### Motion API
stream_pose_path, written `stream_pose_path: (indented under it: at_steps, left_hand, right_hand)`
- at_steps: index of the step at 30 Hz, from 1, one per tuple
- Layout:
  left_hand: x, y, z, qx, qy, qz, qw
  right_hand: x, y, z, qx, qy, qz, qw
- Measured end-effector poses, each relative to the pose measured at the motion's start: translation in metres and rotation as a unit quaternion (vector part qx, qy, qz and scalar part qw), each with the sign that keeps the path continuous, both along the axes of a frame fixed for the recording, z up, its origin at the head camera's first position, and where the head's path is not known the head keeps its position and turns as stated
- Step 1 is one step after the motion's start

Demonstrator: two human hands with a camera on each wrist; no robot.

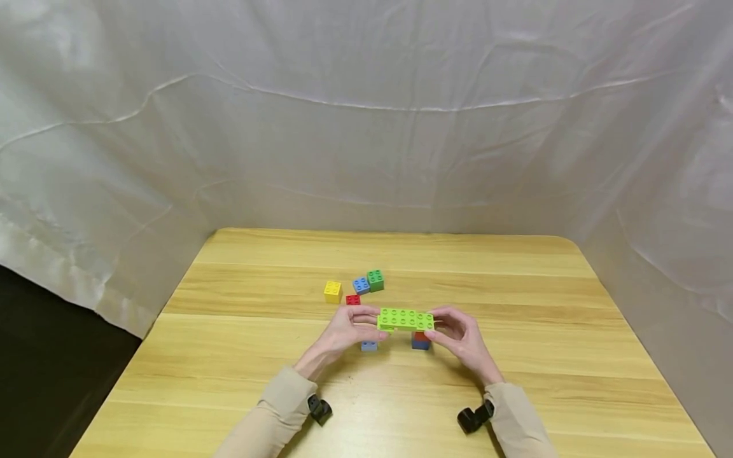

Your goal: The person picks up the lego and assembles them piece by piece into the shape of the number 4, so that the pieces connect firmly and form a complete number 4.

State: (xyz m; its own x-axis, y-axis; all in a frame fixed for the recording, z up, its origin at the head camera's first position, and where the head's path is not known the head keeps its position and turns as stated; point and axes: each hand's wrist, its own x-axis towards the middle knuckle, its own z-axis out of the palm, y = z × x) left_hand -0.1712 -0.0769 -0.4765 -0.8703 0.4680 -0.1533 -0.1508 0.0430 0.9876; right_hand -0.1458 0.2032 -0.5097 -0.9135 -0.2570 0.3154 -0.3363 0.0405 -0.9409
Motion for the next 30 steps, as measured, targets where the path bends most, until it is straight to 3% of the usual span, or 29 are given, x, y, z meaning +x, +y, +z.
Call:
stream_pose_path:
  at_steps: [23, 30]
  left_hand:
    - [-0.0016, 0.0043, 0.0053, 0.014, -0.01, -0.003, 0.9998]
    - [-0.0019, 0.0053, 0.0053, 0.007, 0.005, -0.002, 1.0]
  right_hand:
    - [-0.0014, -0.0025, -0.0008, 0.01, -0.017, -0.01, 0.9998]
    - [-0.0017, -0.0017, -0.0004, 0.007, -0.014, -0.005, 0.9999]
